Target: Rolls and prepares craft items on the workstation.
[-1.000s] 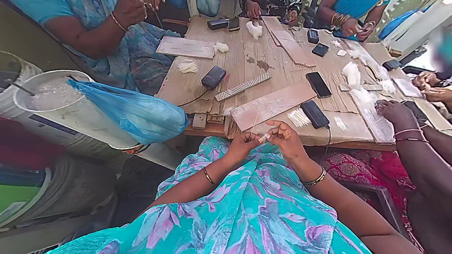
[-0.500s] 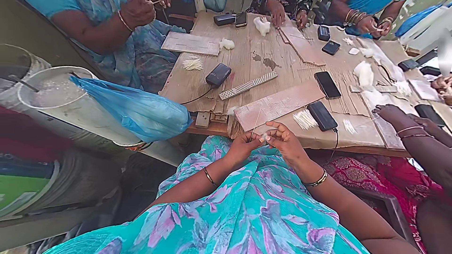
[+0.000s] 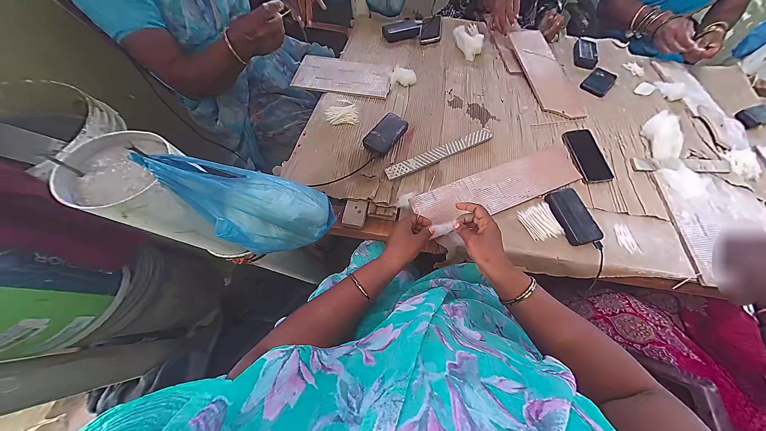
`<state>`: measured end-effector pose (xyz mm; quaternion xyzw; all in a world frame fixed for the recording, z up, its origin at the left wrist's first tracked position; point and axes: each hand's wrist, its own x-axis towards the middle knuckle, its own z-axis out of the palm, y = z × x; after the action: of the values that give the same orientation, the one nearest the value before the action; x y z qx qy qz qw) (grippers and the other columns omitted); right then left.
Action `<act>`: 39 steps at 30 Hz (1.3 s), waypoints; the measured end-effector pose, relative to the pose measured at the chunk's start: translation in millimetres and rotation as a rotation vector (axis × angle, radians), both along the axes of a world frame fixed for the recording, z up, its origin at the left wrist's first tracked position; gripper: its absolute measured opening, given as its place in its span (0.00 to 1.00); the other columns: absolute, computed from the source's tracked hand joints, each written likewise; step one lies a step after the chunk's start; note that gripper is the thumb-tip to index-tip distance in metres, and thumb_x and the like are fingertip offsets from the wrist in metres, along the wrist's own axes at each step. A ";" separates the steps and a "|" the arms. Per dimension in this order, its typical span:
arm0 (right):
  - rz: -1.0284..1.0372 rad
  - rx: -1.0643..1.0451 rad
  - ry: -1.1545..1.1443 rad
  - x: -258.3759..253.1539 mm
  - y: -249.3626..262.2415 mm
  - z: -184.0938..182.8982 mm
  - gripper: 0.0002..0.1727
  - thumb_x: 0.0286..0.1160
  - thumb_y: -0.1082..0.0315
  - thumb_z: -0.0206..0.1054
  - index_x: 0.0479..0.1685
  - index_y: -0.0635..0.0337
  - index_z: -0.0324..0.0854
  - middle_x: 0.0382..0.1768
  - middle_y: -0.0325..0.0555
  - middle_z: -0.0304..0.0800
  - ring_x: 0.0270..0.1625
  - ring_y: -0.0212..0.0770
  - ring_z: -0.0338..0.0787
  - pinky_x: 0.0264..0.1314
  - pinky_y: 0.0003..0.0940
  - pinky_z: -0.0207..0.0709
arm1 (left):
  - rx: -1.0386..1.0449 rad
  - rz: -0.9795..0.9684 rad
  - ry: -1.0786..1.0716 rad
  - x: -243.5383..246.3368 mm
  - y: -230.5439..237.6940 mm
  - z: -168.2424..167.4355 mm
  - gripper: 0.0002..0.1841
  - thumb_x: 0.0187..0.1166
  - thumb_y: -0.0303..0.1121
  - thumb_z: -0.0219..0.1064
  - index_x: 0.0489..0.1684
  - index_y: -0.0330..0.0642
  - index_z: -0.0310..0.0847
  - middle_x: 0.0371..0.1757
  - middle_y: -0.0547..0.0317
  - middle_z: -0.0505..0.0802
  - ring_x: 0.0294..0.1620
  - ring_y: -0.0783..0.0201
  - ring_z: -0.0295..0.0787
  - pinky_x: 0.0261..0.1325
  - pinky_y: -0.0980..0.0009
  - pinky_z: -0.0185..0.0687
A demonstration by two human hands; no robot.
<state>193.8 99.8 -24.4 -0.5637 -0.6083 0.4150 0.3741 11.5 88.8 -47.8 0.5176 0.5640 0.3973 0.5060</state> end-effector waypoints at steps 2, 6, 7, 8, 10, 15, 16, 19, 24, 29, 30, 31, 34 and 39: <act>-0.008 0.068 -0.166 -8.1 14.9 -10.1 0.22 0.83 0.75 0.64 0.75 0.57 0.76 0.44 0.50 0.89 0.42 0.45 0.87 0.45 0.46 0.80 | 0.035 0.020 0.183 -3.1 16.2 -4.0 0.13 0.84 0.32 0.69 0.60 0.35 0.83 0.44 0.50 0.93 0.43 0.60 0.89 0.53 0.58 0.84; -0.061 0.126 -0.389 -21.2 34.4 -24.6 0.22 0.82 0.71 0.65 0.75 0.54 0.78 0.47 0.50 0.92 0.59 0.59 0.84 0.64 0.70 0.63 | -0.056 0.029 0.322 -6.0 35.8 -5.9 0.18 0.84 0.35 0.69 0.67 0.36 0.80 0.46 0.47 0.93 0.49 0.52 0.90 0.58 0.49 0.83; -0.075 0.135 -0.434 -22.5 37.3 -27.1 0.22 0.82 0.69 0.65 0.75 0.53 0.78 0.48 0.49 0.92 0.60 0.60 0.83 0.65 0.70 0.62 | -0.065 0.023 0.342 -7.3 37.9 -6.2 0.19 0.84 0.35 0.70 0.68 0.36 0.78 0.46 0.47 0.93 0.49 0.52 0.91 0.58 0.50 0.84; -0.086 0.140 -0.465 -23.6 39.6 -28.9 0.22 0.82 0.69 0.65 0.76 0.52 0.78 0.49 0.49 0.92 0.61 0.60 0.83 0.66 0.70 0.61 | -0.076 0.014 0.358 -9.0 39.0 -6.0 0.20 0.83 0.35 0.71 0.69 0.36 0.77 0.46 0.48 0.93 0.48 0.52 0.91 0.58 0.50 0.84; -0.105 0.150 -0.512 -25.0 43.2 -32.5 0.22 0.83 0.68 0.64 0.76 0.51 0.78 0.49 0.49 0.92 0.61 0.60 0.82 0.66 0.69 0.60 | -0.093 0.007 0.362 -12.8 40.2 -7.0 0.22 0.82 0.36 0.71 0.70 0.36 0.75 0.45 0.48 0.93 0.45 0.52 0.90 0.55 0.50 0.84; -0.130 0.170 -0.584 -23.8 48.5 -38.2 0.22 0.83 0.68 0.64 0.76 0.51 0.78 0.47 0.50 0.91 0.61 0.60 0.82 0.65 0.70 0.59 | -0.044 -0.005 0.348 -16.0 40.0 -9.0 0.18 0.92 0.38 0.58 0.69 0.32 0.73 0.53 0.39 0.89 0.54 0.46 0.89 0.62 0.46 0.82; -0.136 0.177 -0.594 -23.3 49.6 -39.7 0.23 0.83 0.68 0.64 0.76 0.52 0.77 0.47 0.50 0.91 0.60 0.60 0.82 0.65 0.70 0.59 | -0.015 -0.024 0.381 -15.7 39.1 -6.4 0.17 0.94 0.35 0.52 0.68 0.31 0.76 0.58 0.36 0.88 0.60 0.43 0.87 0.67 0.46 0.79; -0.165 0.212 -0.626 -22.0 51.9 -43.7 0.24 0.82 0.68 0.64 0.78 0.53 0.75 0.48 0.50 0.90 0.60 0.60 0.81 0.64 0.67 0.60 | 0.052 -0.086 0.495 -15.2 35.7 1.1 0.16 0.94 0.31 0.52 0.64 0.34 0.84 0.60 0.37 0.85 0.65 0.43 0.82 0.71 0.49 0.77; -0.193 0.212 -0.630 -20.8 52.4 -46.4 0.26 0.82 0.65 0.65 0.80 0.52 0.73 0.50 0.51 0.88 0.59 0.60 0.80 0.63 0.67 0.61 | 0.034 -0.163 0.504 -14.5 35.3 1.8 0.12 0.88 0.30 0.62 0.61 0.34 0.83 0.53 0.42 0.90 0.54 0.48 0.89 0.63 0.49 0.83; -0.146 0.213 -0.586 -14.1 53.8 -46.1 0.19 0.82 0.66 0.66 0.71 0.52 0.81 0.48 0.50 0.89 0.59 0.60 0.81 0.61 0.67 0.61 | -0.043 -0.176 0.575 -13.9 35.9 0.9 0.11 0.86 0.29 0.62 0.56 0.33 0.84 0.53 0.41 0.90 0.57 0.46 0.89 0.65 0.46 0.82; -0.145 0.213 -0.568 -11.2 54.3 -45.3 0.18 0.82 0.67 0.65 0.70 0.52 0.82 0.49 0.51 0.90 0.60 0.61 0.81 0.61 0.68 0.62 | -0.045 -0.173 0.579 -15.0 36.0 0.7 0.10 0.86 0.29 0.62 0.56 0.33 0.84 0.54 0.41 0.90 0.59 0.45 0.88 0.66 0.46 0.82; -0.151 0.215 -0.554 -8.4 54.7 -44.3 0.18 0.82 0.68 0.64 0.69 0.52 0.83 0.50 0.52 0.90 0.61 0.61 0.81 0.61 0.69 0.62 | -0.042 -0.170 0.582 -16.1 36.0 0.5 0.10 0.85 0.29 0.63 0.55 0.33 0.85 0.55 0.41 0.90 0.59 0.45 0.88 0.66 0.45 0.81; -0.115 0.302 -0.582 -1.3 56.6 -43.0 0.19 0.81 0.75 0.59 0.67 0.55 0.84 0.60 0.56 0.88 0.67 0.64 0.80 0.66 0.71 0.63 | -0.015 -0.153 0.585 -19.0 35.0 -0.5 0.09 0.85 0.28 0.63 0.53 0.33 0.85 0.55 0.40 0.90 0.59 0.45 0.88 0.65 0.45 0.82; 0.393 0.484 -0.779 -2.2 65.8 -48.4 0.27 0.88 0.64 0.54 0.85 0.57 0.69 0.87 0.54 0.68 0.91 0.60 0.62 0.86 0.74 0.47 | 0.006 -0.161 0.617 -20.1 32.7 2.3 0.11 0.85 0.28 0.63 0.56 0.33 0.85 0.58 0.40 0.90 0.62 0.44 0.88 0.69 0.45 0.81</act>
<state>191.6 165.6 -72.8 -0.4486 -0.8765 0.0832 0.1537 -8.6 121.5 -45.5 0.6583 0.6469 0.1818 0.3392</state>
